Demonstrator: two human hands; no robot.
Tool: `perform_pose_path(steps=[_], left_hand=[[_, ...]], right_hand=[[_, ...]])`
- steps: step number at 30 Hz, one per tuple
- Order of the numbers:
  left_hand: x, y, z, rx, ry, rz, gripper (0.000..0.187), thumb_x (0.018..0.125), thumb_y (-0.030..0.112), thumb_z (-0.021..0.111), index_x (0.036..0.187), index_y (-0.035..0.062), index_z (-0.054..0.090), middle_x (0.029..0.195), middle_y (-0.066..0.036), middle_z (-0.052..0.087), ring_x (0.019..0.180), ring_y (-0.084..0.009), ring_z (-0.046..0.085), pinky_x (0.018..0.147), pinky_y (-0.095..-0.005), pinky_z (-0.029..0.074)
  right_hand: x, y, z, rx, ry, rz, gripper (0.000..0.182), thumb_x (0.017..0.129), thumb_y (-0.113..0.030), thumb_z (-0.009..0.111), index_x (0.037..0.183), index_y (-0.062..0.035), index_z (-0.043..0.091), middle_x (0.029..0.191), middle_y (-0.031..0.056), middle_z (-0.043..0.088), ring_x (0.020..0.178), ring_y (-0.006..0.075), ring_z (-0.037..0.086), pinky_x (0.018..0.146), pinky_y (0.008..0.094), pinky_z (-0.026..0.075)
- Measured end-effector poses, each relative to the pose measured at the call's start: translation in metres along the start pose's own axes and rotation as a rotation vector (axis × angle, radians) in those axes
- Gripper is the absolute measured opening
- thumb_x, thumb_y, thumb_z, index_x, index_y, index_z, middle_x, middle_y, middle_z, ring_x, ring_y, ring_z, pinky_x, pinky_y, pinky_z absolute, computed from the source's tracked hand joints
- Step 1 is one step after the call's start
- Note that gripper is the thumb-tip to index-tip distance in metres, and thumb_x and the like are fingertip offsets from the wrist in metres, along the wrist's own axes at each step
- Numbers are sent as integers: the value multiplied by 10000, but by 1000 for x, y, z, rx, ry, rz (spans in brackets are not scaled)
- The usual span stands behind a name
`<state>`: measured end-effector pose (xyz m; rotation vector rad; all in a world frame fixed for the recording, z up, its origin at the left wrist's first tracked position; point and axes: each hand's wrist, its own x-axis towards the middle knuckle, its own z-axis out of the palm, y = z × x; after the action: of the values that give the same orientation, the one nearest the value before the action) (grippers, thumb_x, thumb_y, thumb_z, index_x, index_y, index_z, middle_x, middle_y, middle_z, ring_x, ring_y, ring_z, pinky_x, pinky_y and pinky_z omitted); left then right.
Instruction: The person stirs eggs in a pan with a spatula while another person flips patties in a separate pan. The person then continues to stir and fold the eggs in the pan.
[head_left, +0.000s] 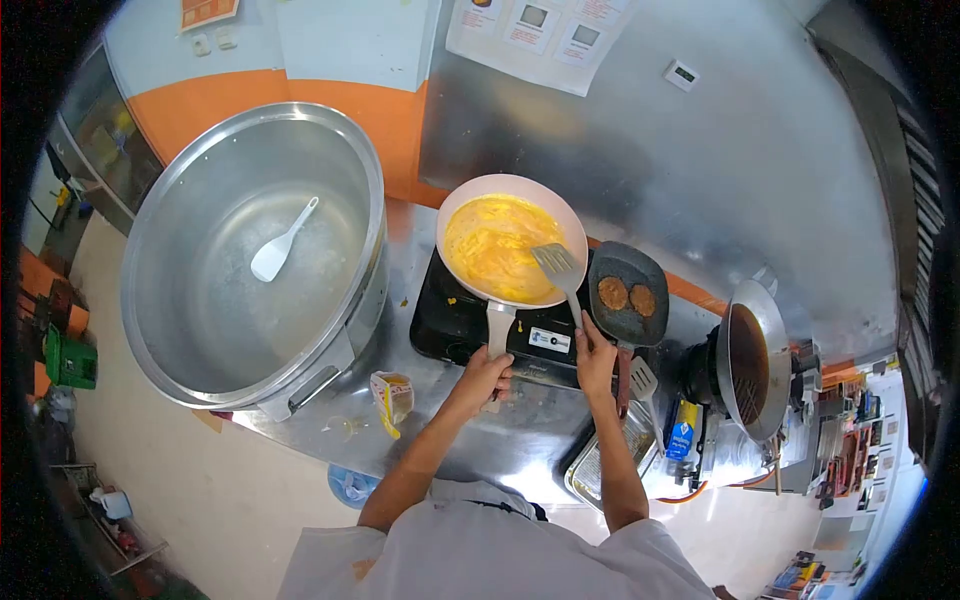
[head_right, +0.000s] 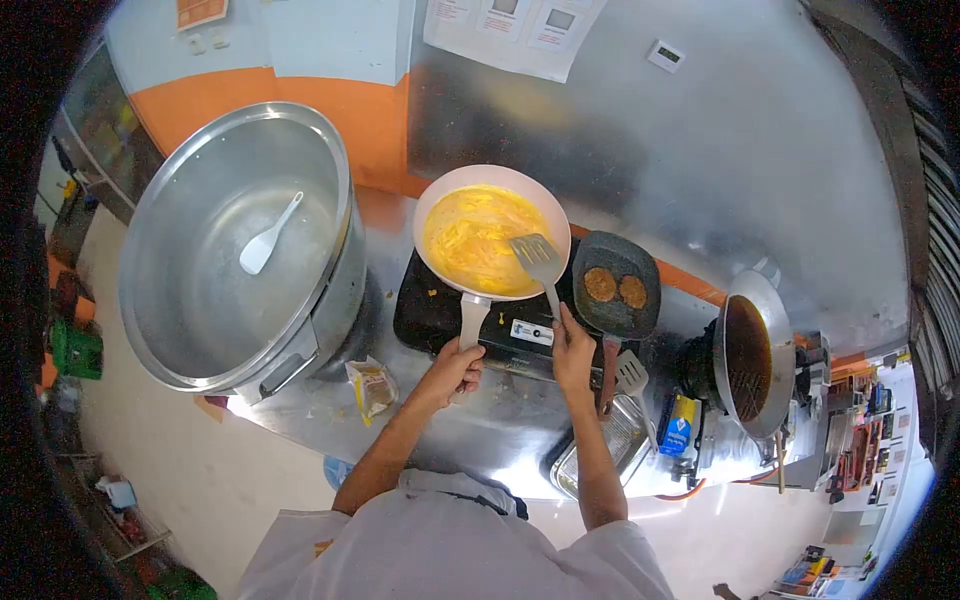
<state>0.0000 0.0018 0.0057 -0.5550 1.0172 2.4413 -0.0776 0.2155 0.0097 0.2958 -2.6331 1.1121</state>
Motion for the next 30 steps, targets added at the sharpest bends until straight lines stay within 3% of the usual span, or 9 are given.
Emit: perform_pose_path(steps=[2, 9, 11, 14, 15, 16, 18, 20, 30], left_hand=[[1, -2, 0, -20, -5, 14, 150, 919, 135, 548, 938, 130, 400, 671, 32, 404, 498, -56, 354, 422, -237, 318], [-2, -2, 2, -21, -21, 26, 155, 914, 120, 545, 920, 125, 390, 667, 28, 408, 493, -56, 373, 410, -235, 316], [0, -1, 1, -53, -41, 28, 154, 914, 116, 543, 916, 124, 389, 664, 26, 407, 493, -54, 375, 412, -237, 319], [0, 0, 2, -29, -18, 24, 149, 915, 115, 542, 918, 123, 392, 662, 25, 407, 493, -52, 374, 414, -237, 326], [0, -2, 1, -27, -19, 23, 149, 915, 115, 542, 918, 123, 392, 662, 25, 407, 493, -52, 374, 414, -237, 326], [2, -3, 0, -22, -21, 27, 148, 915, 115, 542, 918, 121, 395, 660, 25, 406, 494, -53, 375, 415, -237, 329], [2, -3, 0, -15, -24, 34, 146, 914, 115, 543, 917, 120, 397, 659, 25, 405, 494, -53, 375, 416, -237, 332], [1, -3, 1, -18, -2, 33, 141, 915, 122, 544, 918, 118, 403, 664, 25, 407, 497, -53, 375, 419, -234, 333], [2, -3, -1, 1, 21, 27, 141, 911, 142, 555, 941, 128, 417, 688, 31, 415, 503, -51, 375, 422, -232, 336]], right_hand=[[-3, 0, -2, -2, -92, 175, 338, 901, -62, 581, 1228, 26, 583, 1051, 260, 651, 890, 282, 685, 793, 329, 500], [-3, -17, -21, -50, -203, 284, 360, 885, -69, 602, 1239, -9, 589, 998, 256, 665, 861, 248, 693, 761, 326, 503], [3, -9, -22, -68, -162, 38, 374, 856, -67, 628, 1224, -9, 597, 917, 247, 675, 766, 274, 690, 696, 350, 501], [25, -46, -40, -160, -259, 138, 368, 846, -76, 629, 1206, -6, 603, 897, 253, 668, 738, 337, 676, 663, 394, 498], [32, -45, -36, -121, -228, 97, 242, 871, -121, 591, 1073, -2, 651, 870, 256, 656, 770, 402, 650, 675, 448, 510], [39, -47, -38, -122, -224, 97, 242, 871, -121, 591, 1073, -2, 651, 870, 256, 656, 770, 402, 650, 675, 448, 510], [55, -57, -43, -545, -292, 14, 201, 895, -171, 546, 956, -8, 646, 823, 258, 638, 779, 451, 627, 695, 502, 514], [73, -60, -40, -599, -260, -37, 192, 895, -167, 524, 902, 3, 611, 789, 248, 630, 754, 457, 627, 690, 530, 513], [158, -95, -4, -902, -477, 11, 241, 885, -112, 497, 998, 12, 671, 1057, 221, 647, 1002, 389, 640, 823, 465, 542]])
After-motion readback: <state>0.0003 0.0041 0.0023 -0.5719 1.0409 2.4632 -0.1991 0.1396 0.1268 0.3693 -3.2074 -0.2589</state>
